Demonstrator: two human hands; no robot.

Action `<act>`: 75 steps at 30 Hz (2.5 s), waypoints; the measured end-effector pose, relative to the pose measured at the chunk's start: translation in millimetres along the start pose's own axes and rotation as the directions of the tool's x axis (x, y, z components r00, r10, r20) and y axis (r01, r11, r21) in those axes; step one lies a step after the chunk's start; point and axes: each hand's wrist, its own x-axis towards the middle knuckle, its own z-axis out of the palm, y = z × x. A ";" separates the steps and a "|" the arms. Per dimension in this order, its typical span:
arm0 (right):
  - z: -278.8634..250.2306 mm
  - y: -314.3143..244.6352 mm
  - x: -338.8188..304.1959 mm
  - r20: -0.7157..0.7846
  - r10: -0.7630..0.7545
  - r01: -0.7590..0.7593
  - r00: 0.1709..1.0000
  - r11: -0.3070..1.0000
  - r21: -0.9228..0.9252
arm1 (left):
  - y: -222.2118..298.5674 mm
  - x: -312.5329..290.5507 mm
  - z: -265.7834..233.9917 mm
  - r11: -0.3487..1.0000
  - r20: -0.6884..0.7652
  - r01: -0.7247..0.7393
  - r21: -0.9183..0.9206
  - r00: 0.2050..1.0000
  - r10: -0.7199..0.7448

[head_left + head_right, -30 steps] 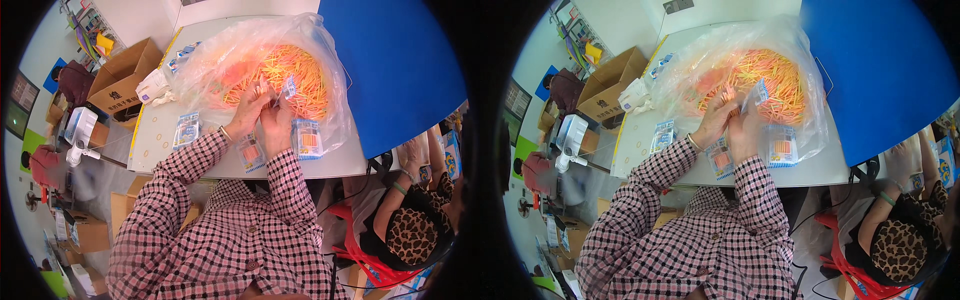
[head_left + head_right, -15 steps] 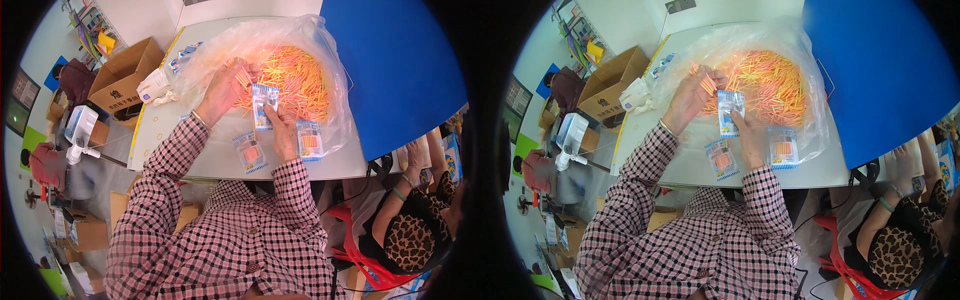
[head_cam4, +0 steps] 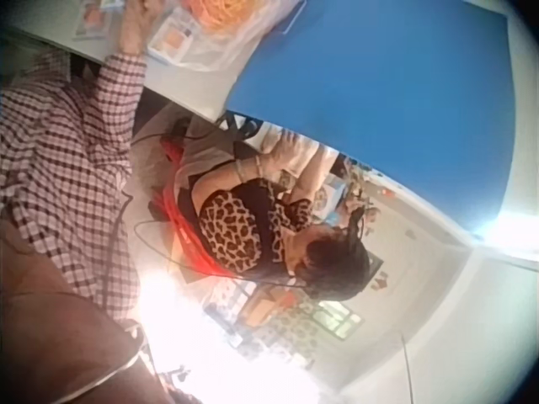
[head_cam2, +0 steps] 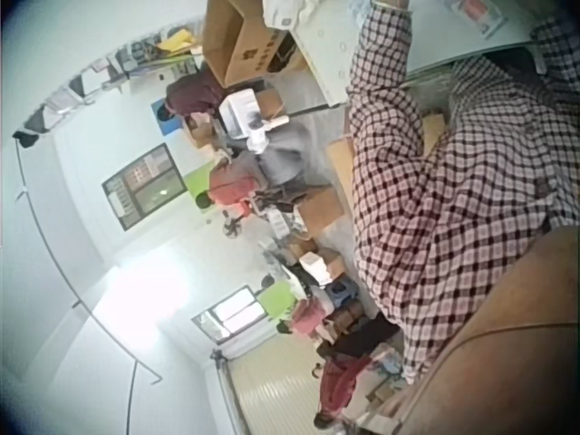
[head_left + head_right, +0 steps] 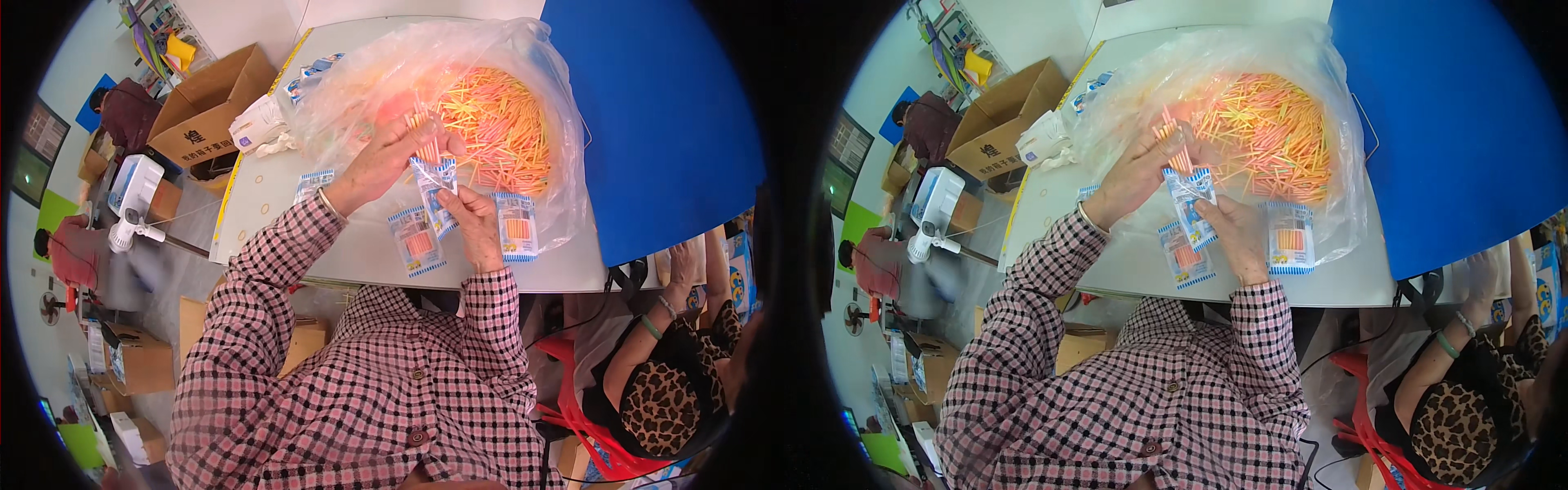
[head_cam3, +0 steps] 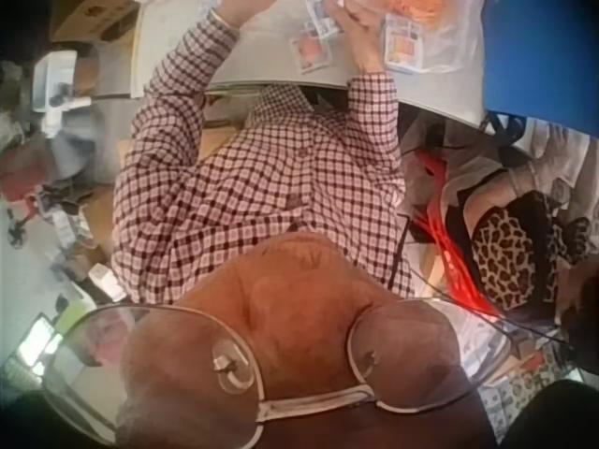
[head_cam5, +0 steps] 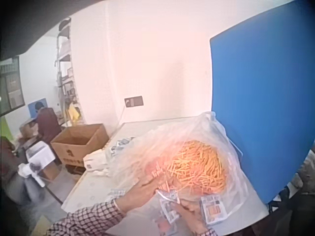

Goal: The recorder is manually packaging bundles of orange rubber bands into individual plastic bags and placing them into a shipping box.

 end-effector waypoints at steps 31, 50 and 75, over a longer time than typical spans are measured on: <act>-4.7 8.9 -6.3 0.017 -0.026 0.024 0.999 0.992 0.124 | -0.4 -13.6 -3.2 0.814 0.191 -0.023 0.581 0.975 -0.109; -28.0 -19.8 -23.1 -0.293 -0.151 0.231 0.944 0.937 0.262 | -64.1 -17.7 -13.7 0.170 0.513 -0.506 0.846 0.858 0.000; -12.6 -9.4 -20.8 -0.094 0.014 0.001 0.995 0.988 0.156 | 11.3 17.7 -5.3 0.929 0.011 -0.120 0.351 0.992 0.124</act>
